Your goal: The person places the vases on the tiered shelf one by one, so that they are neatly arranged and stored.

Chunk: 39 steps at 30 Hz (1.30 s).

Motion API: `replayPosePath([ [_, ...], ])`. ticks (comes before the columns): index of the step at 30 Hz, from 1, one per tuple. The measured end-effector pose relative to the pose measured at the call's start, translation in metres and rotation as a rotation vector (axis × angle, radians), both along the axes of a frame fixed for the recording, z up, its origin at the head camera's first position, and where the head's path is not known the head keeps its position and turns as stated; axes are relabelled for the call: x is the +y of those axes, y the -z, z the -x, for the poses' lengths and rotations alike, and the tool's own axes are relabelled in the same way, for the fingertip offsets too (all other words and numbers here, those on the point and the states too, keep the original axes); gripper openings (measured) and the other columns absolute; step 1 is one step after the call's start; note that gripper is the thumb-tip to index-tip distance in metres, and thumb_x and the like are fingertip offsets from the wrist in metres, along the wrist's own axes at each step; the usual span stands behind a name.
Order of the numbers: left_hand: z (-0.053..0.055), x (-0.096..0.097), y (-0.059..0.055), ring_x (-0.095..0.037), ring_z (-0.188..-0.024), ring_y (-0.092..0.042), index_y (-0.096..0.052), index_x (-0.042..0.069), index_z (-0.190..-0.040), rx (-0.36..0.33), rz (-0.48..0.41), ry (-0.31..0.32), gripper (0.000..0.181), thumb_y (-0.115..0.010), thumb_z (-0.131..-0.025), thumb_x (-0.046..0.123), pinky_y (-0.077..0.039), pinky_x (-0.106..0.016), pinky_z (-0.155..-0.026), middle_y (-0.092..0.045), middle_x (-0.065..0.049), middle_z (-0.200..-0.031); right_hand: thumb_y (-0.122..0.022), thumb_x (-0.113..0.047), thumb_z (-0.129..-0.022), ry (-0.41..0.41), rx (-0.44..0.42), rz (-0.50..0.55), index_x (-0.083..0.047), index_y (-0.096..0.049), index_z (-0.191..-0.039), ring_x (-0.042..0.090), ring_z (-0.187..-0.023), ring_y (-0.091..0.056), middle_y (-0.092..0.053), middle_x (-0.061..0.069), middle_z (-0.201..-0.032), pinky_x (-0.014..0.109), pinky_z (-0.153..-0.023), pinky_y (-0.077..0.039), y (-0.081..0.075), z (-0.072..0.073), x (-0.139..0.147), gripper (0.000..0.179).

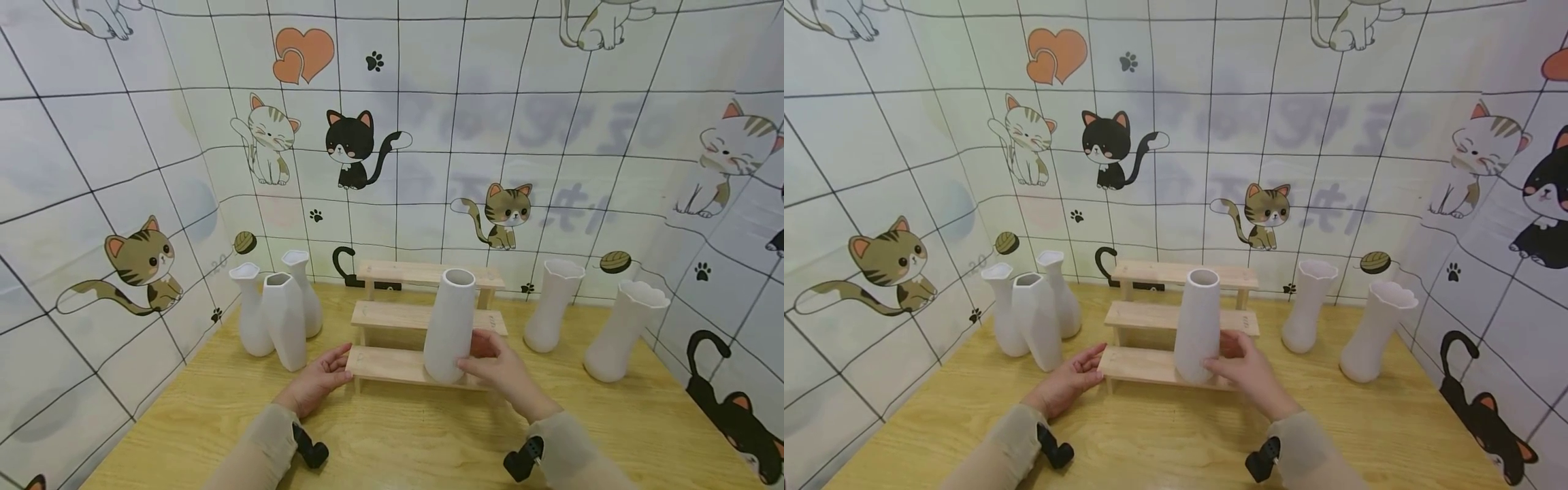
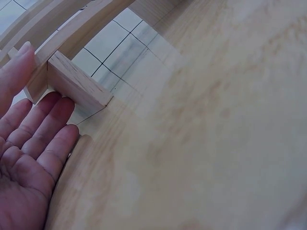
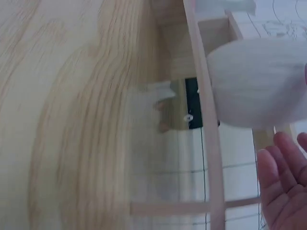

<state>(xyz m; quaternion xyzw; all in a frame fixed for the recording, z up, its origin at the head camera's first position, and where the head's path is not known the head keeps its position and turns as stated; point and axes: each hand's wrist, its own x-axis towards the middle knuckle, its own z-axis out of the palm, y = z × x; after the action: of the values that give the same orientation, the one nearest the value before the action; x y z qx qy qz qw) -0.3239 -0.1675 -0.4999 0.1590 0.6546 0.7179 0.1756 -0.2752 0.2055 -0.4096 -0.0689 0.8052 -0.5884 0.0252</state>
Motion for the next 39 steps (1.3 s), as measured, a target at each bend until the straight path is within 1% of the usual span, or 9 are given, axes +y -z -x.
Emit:
replayPosePath([
  [3,0.000,0.001,0.000,-0.017,-0.121,-0.051,-0.020,0.005,-0.153,0.005,0.001,0.001,0.076,-0.065,-0.092,0.011,-0.042,-0.025,-0.097,-0.044,-0.017,-0.143,-0.074,-0.031,-0.086,0.018,0.002,-0.038,-0.009,-0.044,-0.139,0.026,-0.105,-0.051,-0.053,0.014,-0.126,0.037,-0.076,-0.050,0.006,-0.002,0.014,0.065],
  [5,0.000,0.001,0.001,-0.017,-0.121,-0.052,-0.020,0.005,-0.153,0.007,0.000,-0.001,0.075,-0.065,-0.092,0.010,-0.042,-0.025,-0.097,-0.044,-0.017,-0.143,-0.073,-0.030,-0.087,0.047,0.011,-0.055,-0.007,-0.046,-0.139,0.024,-0.104,-0.050,-0.054,0.016,-0.126,0.036,-0.073,-0.050,0.011,-0.003,0.023,0.063],
  [10,0.000,0.001,0.001,-0.017,-0.120,-0.052,-0.021,0.004,-0.152,0.012,0.006,-0.007,0.074,-0.064,-0.093,0.010,-0.042,-0.026,-0.097,-0.045,-0.017,-0.142,-0.073,-0.030,-0.087,0.107,0.018,-0.092,-0.004,-0.047,-0.138,0.025,-0.111,-0.047,-0.053,0.016,-0.129,0.033,-0.080,-0.046,0.022,-0.003,0.040,0.063],
  [14,-0.001,0.001,0.002,-0.017,-0.120,-0.052,-0.021,0.004,-0.152,0.009,0.014,-0.010,0.074,-0.064,-0.093,0.012,-0.042,-0.026,-0.097,-0.046,-0.017,-0.141,-0.073,-0.031,-0.086,0.118,0.017,-0.130,-0.001,-0.047,-0.136,0.030,-0.118,-0.044,-0.049,0.017,-0.133,0.039,-0.087,-0.043,0.031,-0.002,0.050,0.063],
  [20,-0.003,0.001,0.001,-0.018,-0.117,-0.053,-0.021,0.004,-0.152,0.005,0.013,-0.017,0.076,-0.066,-0.092,0.013,-0.043,-0.026,-0.096,-0.048,-0.016,-0.139,-0.074,-0.028,-0.086,0.053,-0.048,-0.090,0.000,-0.031,-0.144,0.041,-0.130,-0.033,-0.030,0.020,-0.148,0.051,-0.098,-0.039,0.048,0.001,0.062,0.077],
  [24,-0.002,0.001,0.001,-0.017,-0.116,-0.054,-0.022,0.003,-0.152,0.011,0.013,-0.019,0.075,-0.066,-0.092,0.012,-0.043,-0.026,-0.095,-0.050,-0.015,-0.137,-0.073,-0.027,-0.087,0.014,-0.088,-0.052,-0.003,-0.020,-0.149,0.045,-0.132,-0.030,-0.021,0.023,-0.152,0.055,-0.099,-0.038,0.055,0.004,0.067,0.085],
  [29,-0.003,0.002,0.000,-0.018,-0.118,-0.052,-0.022,0.004,-0.152,0.015,0.027,-0.029,0.075,-0.066,-0.092,0.013,-0.042,-0.027,-0.097,-0.049,-0.015,-0.137,-0.071,-0.024,-0.088,-0.016,-0.100,-0.049,-0.005,-0.014,-0.152,0.049,-0.130,-0.033,-0.024,0.029,-0.150,0.057,-0.098,-0.038,0.062,0.008,0.072,0.088],
  [34,-0.006,0.003,-0.002,-0.020,-0.120,-0.050,-0.023,0.006,-0.152,0.009,0.064,-0.068,0.075,-0.066,-0.093,0.018,-0.037,-0.036,-0.104,-0.048,-0.016,-0.137,-0.071,-0.021,-0.088,-0.036,-0.109,-0.041,-0.007,-0.015,-0.153,0.046,-0.128,-0.036,-0.030,0.031,-0.146,0.055,-0.100,-0.036,0.070,0.012,0.073,0.087],
  [39,-0.012,0.002,-0.007,-0.031,-0.132,-0.038,-0.019,0.007,-0.153,0.003,0.079,-0.076,0.077,-0.065,-0.093,0.023,-0.027,-0.048,-0.110,-0.032,-0.021,-0.149,-0.069,-0.021,-0.090,-0.047,-0.122,-0.007,-0.006,-0.018,-0.153,0.042,-0.130,-0.037,-0.035,0.030,-0.144,0.053,-0.101,-0.035,0.074,0.013,0.072,0.082],
])
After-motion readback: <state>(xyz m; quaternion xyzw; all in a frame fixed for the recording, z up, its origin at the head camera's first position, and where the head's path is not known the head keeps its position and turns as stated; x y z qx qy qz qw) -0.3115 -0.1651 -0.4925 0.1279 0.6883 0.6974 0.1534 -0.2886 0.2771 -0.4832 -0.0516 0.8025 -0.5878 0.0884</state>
